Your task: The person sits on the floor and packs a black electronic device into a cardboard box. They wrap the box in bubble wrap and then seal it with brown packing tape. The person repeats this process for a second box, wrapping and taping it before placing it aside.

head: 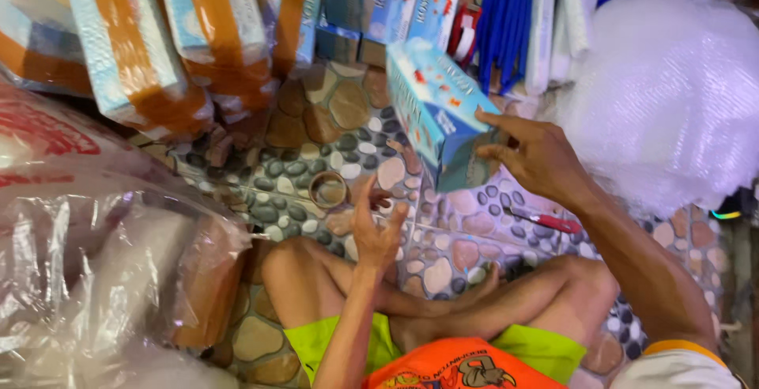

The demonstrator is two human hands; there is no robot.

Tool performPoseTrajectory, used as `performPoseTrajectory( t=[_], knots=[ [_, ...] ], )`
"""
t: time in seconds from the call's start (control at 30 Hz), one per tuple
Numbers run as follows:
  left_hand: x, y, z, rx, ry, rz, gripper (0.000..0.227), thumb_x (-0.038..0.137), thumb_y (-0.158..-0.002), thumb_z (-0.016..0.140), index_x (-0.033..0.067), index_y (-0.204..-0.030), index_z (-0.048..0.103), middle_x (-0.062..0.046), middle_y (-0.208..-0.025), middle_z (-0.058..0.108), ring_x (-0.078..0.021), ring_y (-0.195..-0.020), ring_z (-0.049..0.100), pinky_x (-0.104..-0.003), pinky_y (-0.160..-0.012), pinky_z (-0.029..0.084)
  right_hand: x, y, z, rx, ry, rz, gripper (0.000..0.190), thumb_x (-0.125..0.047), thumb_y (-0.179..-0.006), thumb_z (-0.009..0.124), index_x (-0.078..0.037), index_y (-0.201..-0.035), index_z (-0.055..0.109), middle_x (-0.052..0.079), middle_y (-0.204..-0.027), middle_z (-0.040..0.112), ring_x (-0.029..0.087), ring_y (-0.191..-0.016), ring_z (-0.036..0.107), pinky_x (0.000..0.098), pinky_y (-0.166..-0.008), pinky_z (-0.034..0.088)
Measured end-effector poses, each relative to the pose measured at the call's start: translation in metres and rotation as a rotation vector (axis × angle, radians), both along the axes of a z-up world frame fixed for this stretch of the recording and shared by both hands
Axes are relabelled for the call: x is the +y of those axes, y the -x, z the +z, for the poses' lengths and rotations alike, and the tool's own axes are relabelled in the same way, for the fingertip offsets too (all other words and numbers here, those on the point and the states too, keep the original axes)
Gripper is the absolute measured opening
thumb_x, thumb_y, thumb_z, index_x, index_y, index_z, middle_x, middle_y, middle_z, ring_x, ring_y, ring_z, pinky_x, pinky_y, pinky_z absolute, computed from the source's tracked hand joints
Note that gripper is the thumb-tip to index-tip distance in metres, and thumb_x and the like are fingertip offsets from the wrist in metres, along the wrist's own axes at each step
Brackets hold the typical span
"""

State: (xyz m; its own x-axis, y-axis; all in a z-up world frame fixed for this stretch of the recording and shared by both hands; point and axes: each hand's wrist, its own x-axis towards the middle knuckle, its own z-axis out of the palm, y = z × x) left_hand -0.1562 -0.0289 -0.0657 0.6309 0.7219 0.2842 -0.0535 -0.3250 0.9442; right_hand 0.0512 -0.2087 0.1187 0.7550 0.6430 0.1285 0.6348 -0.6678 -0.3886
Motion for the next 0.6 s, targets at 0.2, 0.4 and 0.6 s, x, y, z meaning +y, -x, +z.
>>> performPoseTrajectory(
  t=[0.2, 0.4, 0.6],
  knots=[
    [-0.057, 0.023, 0.114, 0.25, 0.165, -0.616, 0.085, 0.046, -0.086, 0.08, 0.0169, -0.159, 0.049, -0.004, -0.063, 0.069, -0.0271, -0.057, 0.07, -0.035, -0.062, 0.052, -0.041, 0.065, 0.057, 0.499, 0.378, 0.085, 0.047, -0.039, -0.092, 0.071, -0.03, -0.138, 0.069, 0.015, -0.07, 0.075, 0.042, -0.089, 0.076, 0.0535, -0.093, 0.055],
    [-0.089, 0.048, 0.05, 0.028, 0.709, -0.907, 0.079, 0.011, -0.099, 0.066, 0.0134, -0.169, 0.027, -0.012, -0.087, 0.073, -0.0192, -0.087, 0.074, -0.029, -0.087, 0.054, -0.083, 0.073, -0.002, 0.683, 0.16, 0.09, 0.059, -0.044, -0.093, 0.069, -0.026, -0.148, 0.057, 0.016, -0.12, 0.077, 0.046, -0.105, 0.073, 0.0602, -0.097, 0.052],
    [-0.116, 0.054, 0.056, 0.073, 0.537, -0.851, 0.082, 0.011, -0.101, 0.064, 0.0087, -0.17, 0.019, -0.015, -0.094, 0.075, -0.0244, -0.098, 0.071, -0.041, -0.099, 0.053, -0.096, 0.135, -0.013, -0.039, 0.277, 0.264, 0.073, -0.057, -0.089, 0.071, -0.02, -0.15, 0.054, 0.021, -0.155, 0.05, 0.043, -0.136, 0.056, 0.0535, -0.097, 0.057]
  ],
)
